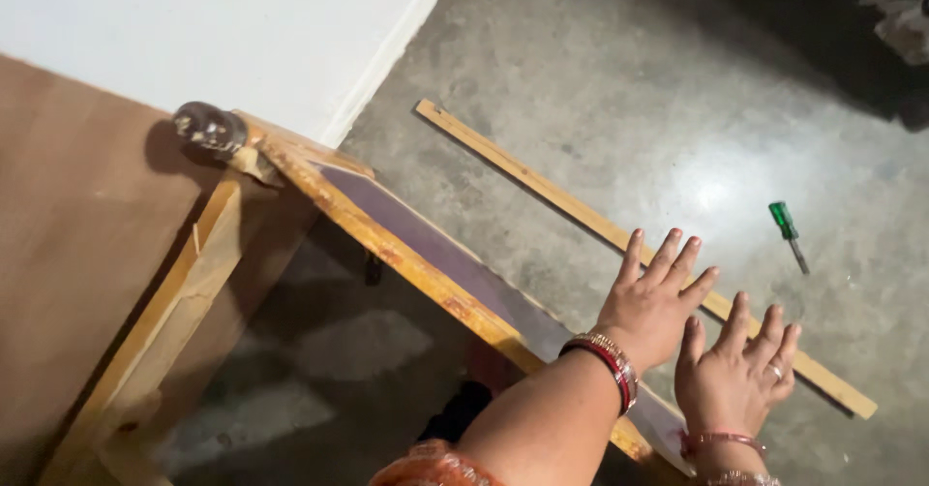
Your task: The person uses a screwdriver to tighten a screw on a wooden furniture frame, then picks up and positions two long wooden slats into the frame. The task involves assembling parts of a wooden structure.
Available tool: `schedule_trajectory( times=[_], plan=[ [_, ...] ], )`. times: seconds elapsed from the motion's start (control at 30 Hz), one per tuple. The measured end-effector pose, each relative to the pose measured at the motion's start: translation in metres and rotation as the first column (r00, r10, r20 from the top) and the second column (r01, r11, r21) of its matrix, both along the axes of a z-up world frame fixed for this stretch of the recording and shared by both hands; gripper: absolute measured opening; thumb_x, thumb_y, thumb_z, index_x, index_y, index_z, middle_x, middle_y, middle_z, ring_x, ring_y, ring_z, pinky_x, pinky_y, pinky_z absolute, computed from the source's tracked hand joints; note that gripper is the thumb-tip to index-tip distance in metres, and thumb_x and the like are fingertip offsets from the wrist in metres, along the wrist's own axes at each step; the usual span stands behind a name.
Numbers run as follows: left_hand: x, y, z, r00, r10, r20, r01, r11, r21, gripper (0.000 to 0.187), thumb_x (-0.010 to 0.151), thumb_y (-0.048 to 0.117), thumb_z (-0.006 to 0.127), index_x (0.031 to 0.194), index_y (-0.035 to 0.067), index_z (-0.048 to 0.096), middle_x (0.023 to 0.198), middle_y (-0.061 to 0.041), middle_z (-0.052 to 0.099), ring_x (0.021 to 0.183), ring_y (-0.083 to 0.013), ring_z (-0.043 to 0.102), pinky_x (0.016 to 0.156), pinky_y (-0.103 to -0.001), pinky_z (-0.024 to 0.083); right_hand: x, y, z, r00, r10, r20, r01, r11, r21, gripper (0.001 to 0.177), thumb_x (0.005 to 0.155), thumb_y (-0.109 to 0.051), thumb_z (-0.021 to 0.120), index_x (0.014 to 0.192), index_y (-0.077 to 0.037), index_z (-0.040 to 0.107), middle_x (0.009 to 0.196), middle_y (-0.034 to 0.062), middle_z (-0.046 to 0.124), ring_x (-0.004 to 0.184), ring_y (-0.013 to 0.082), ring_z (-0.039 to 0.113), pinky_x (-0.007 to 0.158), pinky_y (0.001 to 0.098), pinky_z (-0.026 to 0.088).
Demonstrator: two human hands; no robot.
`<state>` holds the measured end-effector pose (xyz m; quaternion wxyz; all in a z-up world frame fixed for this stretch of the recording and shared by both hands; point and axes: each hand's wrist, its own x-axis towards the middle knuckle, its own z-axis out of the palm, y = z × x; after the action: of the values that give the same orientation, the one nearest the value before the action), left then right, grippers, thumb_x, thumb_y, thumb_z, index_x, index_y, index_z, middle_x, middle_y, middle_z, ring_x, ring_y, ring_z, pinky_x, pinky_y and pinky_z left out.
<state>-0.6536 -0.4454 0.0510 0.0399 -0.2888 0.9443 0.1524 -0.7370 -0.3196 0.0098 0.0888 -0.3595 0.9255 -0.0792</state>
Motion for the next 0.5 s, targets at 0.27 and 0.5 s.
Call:
schedule_trajectory(
  times=[0.27,0.5],
  plan=[
    [-0.044,-0.013,-0.078,1.0,-0.018,0.014,0.017,0.998,0.056,0.061,0.097,0.041,0.051,0.155,0.03,0.039,0.167,-0.009,0.028,0.157,-0.029,0.019,0.126,-0.062,0.007,-0.034,-0.026,-0.061,0.996,-0.043,0.078,0.038,0.998,0.056,0.067,0.103,-0.046,0.042,0.163,-0.017,0.036,0.171,0.0201,0.021,0.16,0.0382,0.009,0.12,0.0614,0.012],
    [-0.065,-0.013,-0.126,0.997,-0.008,0.08,0.005,0.999,0.039,0.06,0.1,0.039,0.049,0.158,0.032,0.035,0.167,-0.01,0.031,0.158,-0.0303,0.021,0.127,-0.06,0.012,-0.059,-0.04,-0.099,0.993,-0.022,0.117,0.008,0.993,0.119,0.067,0.101,-0.043,0.043,0.162,-0.018,0.036,0.171,0.018,0.021,0.158,0.0373,0.011,0.117,0.0648,0.014]
  ],
)
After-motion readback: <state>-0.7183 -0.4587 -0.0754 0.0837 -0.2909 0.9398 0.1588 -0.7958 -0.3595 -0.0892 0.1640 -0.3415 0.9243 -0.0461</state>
